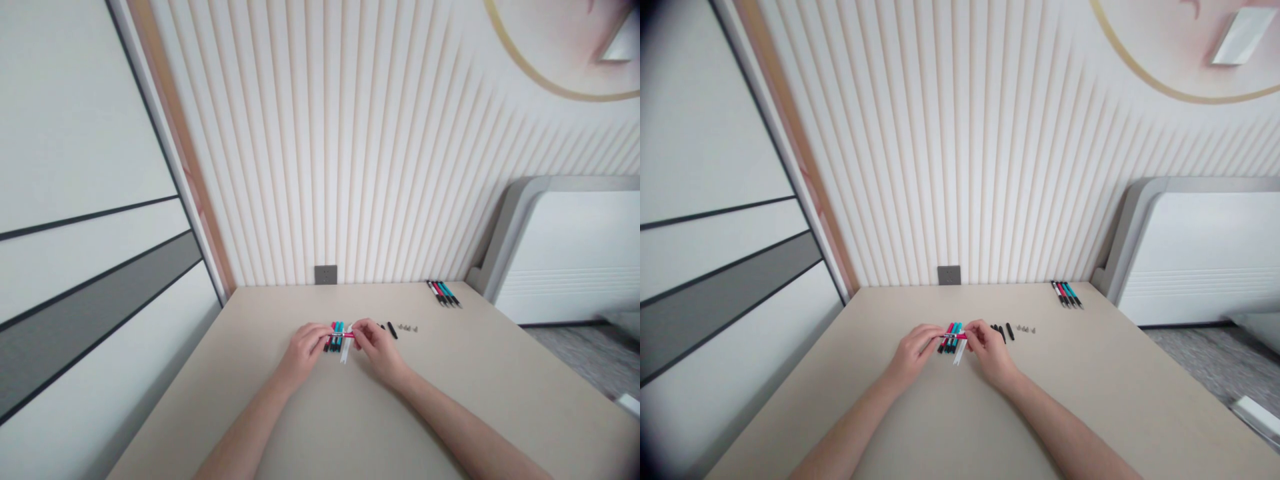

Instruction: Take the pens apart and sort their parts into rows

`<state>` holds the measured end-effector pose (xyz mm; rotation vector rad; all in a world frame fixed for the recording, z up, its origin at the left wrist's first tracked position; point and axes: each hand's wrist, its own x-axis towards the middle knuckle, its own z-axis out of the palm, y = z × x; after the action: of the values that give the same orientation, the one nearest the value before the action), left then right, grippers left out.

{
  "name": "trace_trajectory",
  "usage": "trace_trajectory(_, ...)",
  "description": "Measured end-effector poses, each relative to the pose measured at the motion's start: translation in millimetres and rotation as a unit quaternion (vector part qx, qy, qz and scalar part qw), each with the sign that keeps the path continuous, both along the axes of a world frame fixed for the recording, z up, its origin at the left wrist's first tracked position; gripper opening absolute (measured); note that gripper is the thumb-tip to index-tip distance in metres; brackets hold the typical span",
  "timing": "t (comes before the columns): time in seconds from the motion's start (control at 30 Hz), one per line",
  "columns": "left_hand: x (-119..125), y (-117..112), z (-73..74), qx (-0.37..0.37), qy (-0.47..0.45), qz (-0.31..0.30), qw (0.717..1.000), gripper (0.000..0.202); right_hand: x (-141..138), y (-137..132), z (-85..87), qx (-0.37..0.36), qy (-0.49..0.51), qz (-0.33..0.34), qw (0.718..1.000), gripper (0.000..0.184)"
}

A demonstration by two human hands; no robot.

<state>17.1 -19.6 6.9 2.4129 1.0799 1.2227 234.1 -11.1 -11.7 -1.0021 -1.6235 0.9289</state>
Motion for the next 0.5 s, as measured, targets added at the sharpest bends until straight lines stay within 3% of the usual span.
trace_trajectory(0.5,0.2,-0.9,3.2,0.023,0.120,0.040,0.992,0.016,3.9,-2.9,3.5,0.073,-0.059,-0.029,0.995,0.022)
